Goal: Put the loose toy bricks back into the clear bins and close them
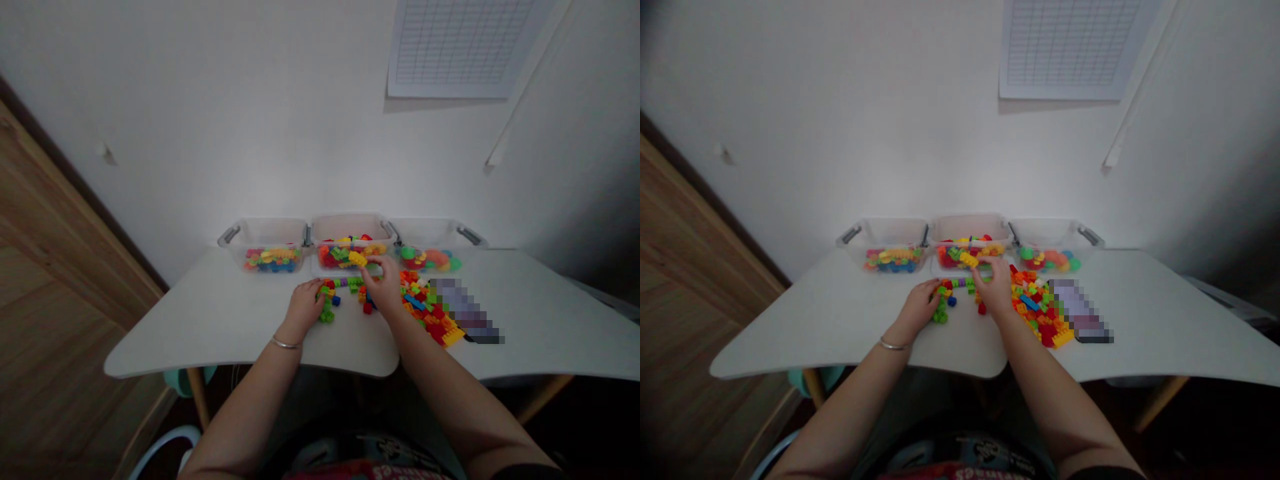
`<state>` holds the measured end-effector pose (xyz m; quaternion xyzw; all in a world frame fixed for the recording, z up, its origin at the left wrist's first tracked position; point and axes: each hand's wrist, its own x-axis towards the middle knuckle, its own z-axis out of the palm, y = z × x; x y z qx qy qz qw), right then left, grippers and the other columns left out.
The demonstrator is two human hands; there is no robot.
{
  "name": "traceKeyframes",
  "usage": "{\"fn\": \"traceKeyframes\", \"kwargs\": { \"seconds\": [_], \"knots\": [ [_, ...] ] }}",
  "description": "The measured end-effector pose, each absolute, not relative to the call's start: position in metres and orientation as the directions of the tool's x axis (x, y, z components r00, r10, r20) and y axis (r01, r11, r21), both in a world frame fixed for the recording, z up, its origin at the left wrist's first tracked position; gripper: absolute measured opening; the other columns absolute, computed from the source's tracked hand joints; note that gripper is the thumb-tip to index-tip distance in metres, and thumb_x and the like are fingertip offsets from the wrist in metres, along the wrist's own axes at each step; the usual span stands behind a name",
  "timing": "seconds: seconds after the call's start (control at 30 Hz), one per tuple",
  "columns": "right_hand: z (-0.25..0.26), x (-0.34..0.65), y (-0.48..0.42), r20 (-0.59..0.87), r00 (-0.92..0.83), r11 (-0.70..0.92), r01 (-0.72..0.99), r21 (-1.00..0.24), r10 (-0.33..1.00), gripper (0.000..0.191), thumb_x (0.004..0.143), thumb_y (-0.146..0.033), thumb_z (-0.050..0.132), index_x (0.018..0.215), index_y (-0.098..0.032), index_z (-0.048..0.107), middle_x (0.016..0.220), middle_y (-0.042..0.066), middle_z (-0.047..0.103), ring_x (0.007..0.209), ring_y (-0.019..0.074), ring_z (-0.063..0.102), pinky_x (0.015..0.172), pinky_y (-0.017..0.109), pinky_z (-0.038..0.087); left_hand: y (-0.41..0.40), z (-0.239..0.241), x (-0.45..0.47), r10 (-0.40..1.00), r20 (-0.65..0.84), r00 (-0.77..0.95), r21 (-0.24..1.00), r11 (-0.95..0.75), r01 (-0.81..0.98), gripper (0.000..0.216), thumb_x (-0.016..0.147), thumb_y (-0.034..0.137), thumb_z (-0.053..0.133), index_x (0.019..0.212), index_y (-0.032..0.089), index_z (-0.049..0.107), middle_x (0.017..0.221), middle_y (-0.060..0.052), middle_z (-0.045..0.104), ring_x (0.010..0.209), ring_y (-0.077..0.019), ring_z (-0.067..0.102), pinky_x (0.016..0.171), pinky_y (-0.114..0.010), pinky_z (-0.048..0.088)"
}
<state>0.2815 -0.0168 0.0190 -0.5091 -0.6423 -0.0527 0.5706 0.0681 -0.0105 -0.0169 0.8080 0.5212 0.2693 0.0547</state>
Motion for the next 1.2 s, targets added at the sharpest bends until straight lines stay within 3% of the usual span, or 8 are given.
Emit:
{"fn": "traceKeyframes", "kwargs": {
  "seconds": [0.2,0.4,0.57,1.0,1.07,1.2],
  "knots": [
    [0.059,0.305,0.031,0.76,0.332,0.389,0.705,-0.593,0.559,0.025,0.084,-0.036,0.055,0.101,-0.018,0.061,0.099,0.011,0.066,0.095,0.025,0.057,0.088,0.04,0.046,-0.011,-0.017,0.068,0.872,0.378,0.31,0.378,-0.451,0.809,0.04,0.088,0.016,0.051,0.126,0.016,0.062,0.131,-0.011,0.064,0.123,-0.0227,0.058,0.11,-0.041,0.043],
    [0.079,0.327,0.077,0.717,0.274,0.247,0.811,-0.53,0.641,0.023,0.082,-0.036,0.059,0.092,-0.016,0.067,0.097,0.013,0.069,0.094,0.0264,0.057,0.092,0.043,0.043,-0.009,-0.02,0.068,0.866,0.394,0.308,0.392,-0.462,0.796,0.04,0.087,0.014,0.05,0.125,0.019,0.063,0.13,-0.009,0.064,0.122,-0.0214,0.058,0.111,-0.04,0.043],
    [0.076,0.33,0.091,0.706,0.192,0.234,0.857,-0.459,0.682,0.023,0.079,-0.032,0.06,0.091,-0.016,0.07,0.097,0.012,0.071,0.094,0.0267,0.059,0.095,0.043,0.043,-0.008,-0.021,0.068,0.866,0.394,0.308,0.401,-0.464,0.79,0.039,0.086,0.014,0.05,0.123,0.019,0.064,0.128,-0.009,0.066,0.121,-0.0216,0.059,0.11,-0.041,0.044],
    [0.079,0.33,0.087,0.606,0.177,0.164,0.87,-0.465,0.775,0.024,0.08,-0.031,0.058,0.09,-0.016,0.073,0.095,0.011,0.072,0.094,0.0253,0.062,0.093,0.041,0.044,-0.009,-0.018,0.068,0.871,0.379,0.314,0.399,-0.46,0.793,0.038,0.086,0.015,0.051,0.122,0.018,0.064,0.127,-0.01,0.066,0.12,-0.022,0.06,0.109,-0.041,0.044],
    [0.08,0.329,0.081,0.644,0.165,0.208,0.863,-0.461,0.747,0.022,0.082,-0.031,0.057,0.088,-0.017,0.072,0.096,0.011,0.071,0.095,0.0252,0.061,0.094,0.042,0.043,-0.009,-0.018,0.068,0.871,0.381,0.312,0.4,-0.459,0.794,0.038,0.086,0.014,0.051,0.122,0.018,0.064,0.127,-0.009,0.066,0.12,-0.022,0.06,0.109,-0.041,0.044],
    [0.078,0.319,0.054,0.814,0.134,0.359,0.849,-0.389,0.565,0.02,0.087,-0.028,0.052,0.092,-0.019,0.069,0.109,0.011,0.067,0.11,0.0251,0.056,0.103,0.043,0.037,-0.009,-0.018,0.068,0.864,0.384,0.327,0.398,-0.474,0.786,0.04,0.086,0.014,0.05,0.124,0.016,0.063,0.129,-0.01,0.065,0.12,-0.0221,0.059,0.11,-0.04,0.044]
  ]
}}
